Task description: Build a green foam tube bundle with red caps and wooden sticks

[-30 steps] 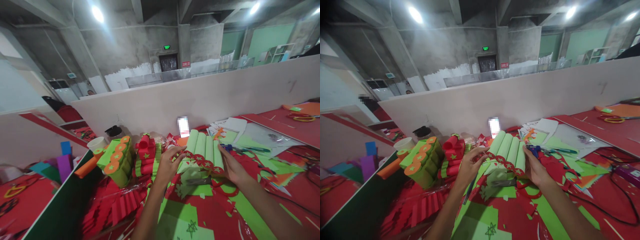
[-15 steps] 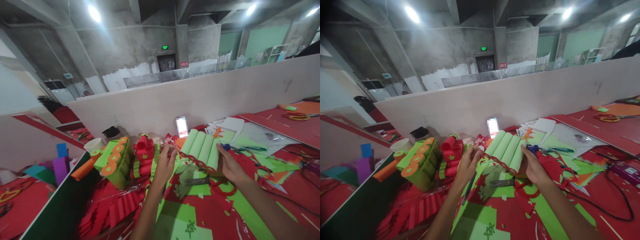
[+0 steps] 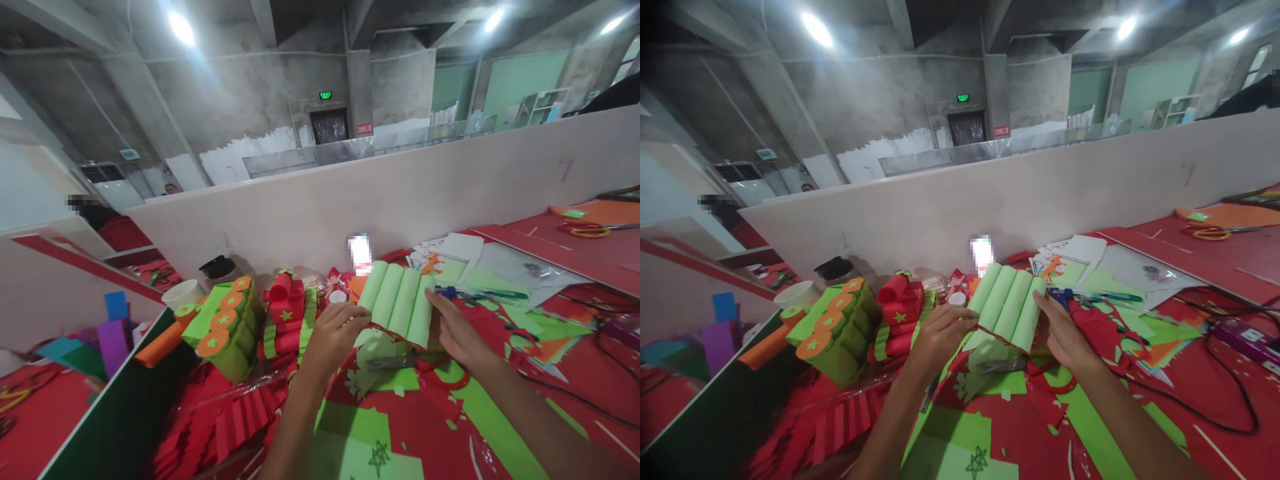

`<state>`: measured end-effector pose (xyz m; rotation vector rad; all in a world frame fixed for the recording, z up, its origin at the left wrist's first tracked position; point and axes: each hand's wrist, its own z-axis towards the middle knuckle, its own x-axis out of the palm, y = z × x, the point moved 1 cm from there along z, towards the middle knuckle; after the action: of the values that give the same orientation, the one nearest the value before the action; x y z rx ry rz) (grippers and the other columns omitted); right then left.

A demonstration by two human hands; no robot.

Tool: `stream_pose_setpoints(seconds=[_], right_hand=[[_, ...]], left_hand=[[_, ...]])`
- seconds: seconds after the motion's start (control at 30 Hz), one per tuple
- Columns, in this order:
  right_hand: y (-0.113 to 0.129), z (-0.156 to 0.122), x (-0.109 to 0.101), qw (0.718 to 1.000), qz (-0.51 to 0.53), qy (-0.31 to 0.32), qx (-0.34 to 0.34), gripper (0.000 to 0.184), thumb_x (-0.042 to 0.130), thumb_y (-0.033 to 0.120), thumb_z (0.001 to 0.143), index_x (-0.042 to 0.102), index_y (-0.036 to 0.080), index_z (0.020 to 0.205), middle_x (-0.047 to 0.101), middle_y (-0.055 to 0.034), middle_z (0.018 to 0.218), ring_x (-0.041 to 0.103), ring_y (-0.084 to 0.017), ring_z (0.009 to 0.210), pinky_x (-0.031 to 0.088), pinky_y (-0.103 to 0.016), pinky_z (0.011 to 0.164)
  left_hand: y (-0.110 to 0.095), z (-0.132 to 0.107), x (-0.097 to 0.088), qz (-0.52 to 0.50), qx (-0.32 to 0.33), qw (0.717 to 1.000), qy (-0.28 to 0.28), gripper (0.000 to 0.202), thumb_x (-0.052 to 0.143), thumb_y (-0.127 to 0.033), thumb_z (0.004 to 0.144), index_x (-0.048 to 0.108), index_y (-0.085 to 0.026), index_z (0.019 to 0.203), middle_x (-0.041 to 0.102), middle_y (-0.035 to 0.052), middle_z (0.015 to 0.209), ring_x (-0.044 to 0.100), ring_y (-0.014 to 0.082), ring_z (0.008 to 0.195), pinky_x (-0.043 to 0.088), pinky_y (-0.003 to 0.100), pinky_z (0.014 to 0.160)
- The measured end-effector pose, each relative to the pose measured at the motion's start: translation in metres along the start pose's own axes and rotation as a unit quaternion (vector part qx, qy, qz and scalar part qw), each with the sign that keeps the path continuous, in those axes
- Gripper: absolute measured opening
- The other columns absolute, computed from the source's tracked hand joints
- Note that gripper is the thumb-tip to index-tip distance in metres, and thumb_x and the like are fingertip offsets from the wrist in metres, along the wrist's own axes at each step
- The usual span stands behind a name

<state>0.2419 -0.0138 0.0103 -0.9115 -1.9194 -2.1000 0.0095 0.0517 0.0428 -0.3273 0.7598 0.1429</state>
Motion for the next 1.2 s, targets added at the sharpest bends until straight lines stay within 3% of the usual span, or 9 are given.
stream_pose_setpoints(seconds=[0.13, 0.23, 0.37, 0.5, 0.73, 0.83, 1.0, 1.1, 1.2], right_hand=[[0.003, -0.001, 0.001, 0.997, -0.054, 0.034, -0.049, 0.043, 0.064, 0.042, 0.081, 0.056, 0.024, 0.119, 0.067, -0.0049, 0.114, 0.061, -0.025, 0.108, 0.052, -0.037, 0.090], [0.005, -0.003, 0.001, 0.984, -0.136, 0.046, -0.105, 0.046, 0.067, 0.039, 0.078, 0.053, 0.026, 0.120, 0.063, -0.0052, 0.120, 0.058, -0.025, 0.111, 0.051, -0.038, 0.091], [0.003, -0.007, 0.005, 0.940, -0.280, 0.105, -0.166, 0.043, 0.070, 0.032, 0.076, 0.054, 0.026, 0.115, 0.061, -0.0061, 0.121, 0.057, -0.026, 0.111, 0.049, -0.038, 0.092], [-0.001, -0.010, 0.008, 0.898, -0.365, 0.142, -0.199, 0.041, 0.066, 0.029, 0.077, 0.055, 0.026, 0.116, 0.057, -0.0070, 0.125, 0.055, -0.026, 0.114, 0.049, -0.039, 0.093], [-0.003, -0.009, 0.006, 0.863, -0.427, 0.153, -0.223, 0.044, 0.065, 0.029, 0.078, 0.054, 0.026, 0.120, 0.055, -0.0074, 0.129, 0.051, -0.028, 0.119, 0.046, -0.042, 0.096], [-0.004, -0.009, 0.005, 0.863, -0.426, 0.154, -0.223, 0.045, 0.064, 0.029, 0.078, 0.053, 0.026, 0.122, 0.055, -0.0075, 0.130, 0.051, -0.028, 0.119, 0.047, -0.043, 0.095], [-0.001, -0.012, 0.007, 0.847, -0.448, 0.172, -0.228, 0.044, 0.063, 0.026, 0.079, 0.054, 0.027, 0.122, 0.054, -0.0071, 0.131, 0.048, -0.029, 0.122, 0.043, -0.046, 0.099], [0.000, -0.013, 0.008, 0.835, -0.459, 0.193, -0.236, 0.039, 0.061, 0.022, 0.079, 0.056, 0.027, 0.117, 0.053, -0.0063, 0.133, 0.046, -0.028, 0.124, 0.041, -0.045, 0.102], [0.003, -0.014, 0.008, 0.818, -0.468, 0.211, -0.260, 0.031, 0.058, 0.020, 0.080, 0.060, 0.027, 0.110, 0.054, -0.0046, 0.131, 0.044, -0.026, 0.126, 0.036, -0.045, 0.106]], left_hand=[[0.001, 0.002, -0.003, 0.027, 0.029, 0.999, 0.024, 0.016, 0.050, -0.016, 0.089, 0.065, -0.021, 0.092, 0.069, 0.0037, 0.099, 0.059, 0.0173, 0.095, 0.044, 0.035, 0.087], [0.001, 0.004, -0.004, 0.047, 0.008, 0.999, 0.009, 0.014, 0.049, -0.016, 0.090, 0.062, -0.018, 0.089, 0.068, 0.0046, 0.091, 0.059, 0.0162, 0.088, 0.045, 0.032, 0.083], [0.002, 0.003, -0.005, 0.066, -0.044, 0.996, -0.035, 0.011, 0.048, -0.015, 0.089, 0.059, -0.017, 0.091, 0.063, 0.0056, 0.087, 0.057, 0.0162, 0.085, 0.046, 0.031, 0.079], [0.000, 0.001, -0.010, 0.062, -0.051, 0.988, -0.132, 0.010, 0.054, -0.015, 0.085, 0.060, -0.018, 0.093, 0.059, 0.0077, 0.096, 0.055, 0.0176, 0.094, 0.046, 0.032, 0.085], [-0.005, 0.002, -0.022, 0.007, -0.084, 0.977, -0.194, 0.015, 0.049, -0.012, 0.087, 0.059, -0.017, 0.096, 0.057, 0.0074, 0.094, 0.055, 0.0183, 0.095, 0.046, 0.032, 0.084], [-0.008, 0.006, -0.026, -0.027, -0.112, 0.980, -0.161, 0.019, 0.046, -0.015, 0.089, 0.060, -0.018, 0.101, 0.057, 0.0078, 0.101, 0.054, 0.0187, 0.101, 0.044, 0.033, 0.089], [-0.008, 0.012, -0.022, -0.065, -0.106, 0.992, -0.022, 0.028, 0.062, -0.027, 0.082, 0.062, -0.022, 0.109, 0.059, 0.0076, 0.111, 0.053, 0.0206, 0.107, 0.041, 0.036, 0.095], [-0.005, 0.012, -0.015, -0.090, -0.083, 0.991, 0.045, 0.020, 0.066, -0.028, 0.079, 0.067, -0.022, 0.098, 0.064, 0.0063, 0.101, 0.057, 0.0196, 0.098, 0.043, 0.035, 0.091], [-0.004, 0.012, -0.012, -0.118, -0.082, 0.987, 0.075, 0.012, 0.064, -0.028, 0.081, 0.069, -0.021, 0.088, 0.066, 0.0055, 0.089, 0.058, 0.0182, 0.088, 0.045, 0.033, 0.084]])
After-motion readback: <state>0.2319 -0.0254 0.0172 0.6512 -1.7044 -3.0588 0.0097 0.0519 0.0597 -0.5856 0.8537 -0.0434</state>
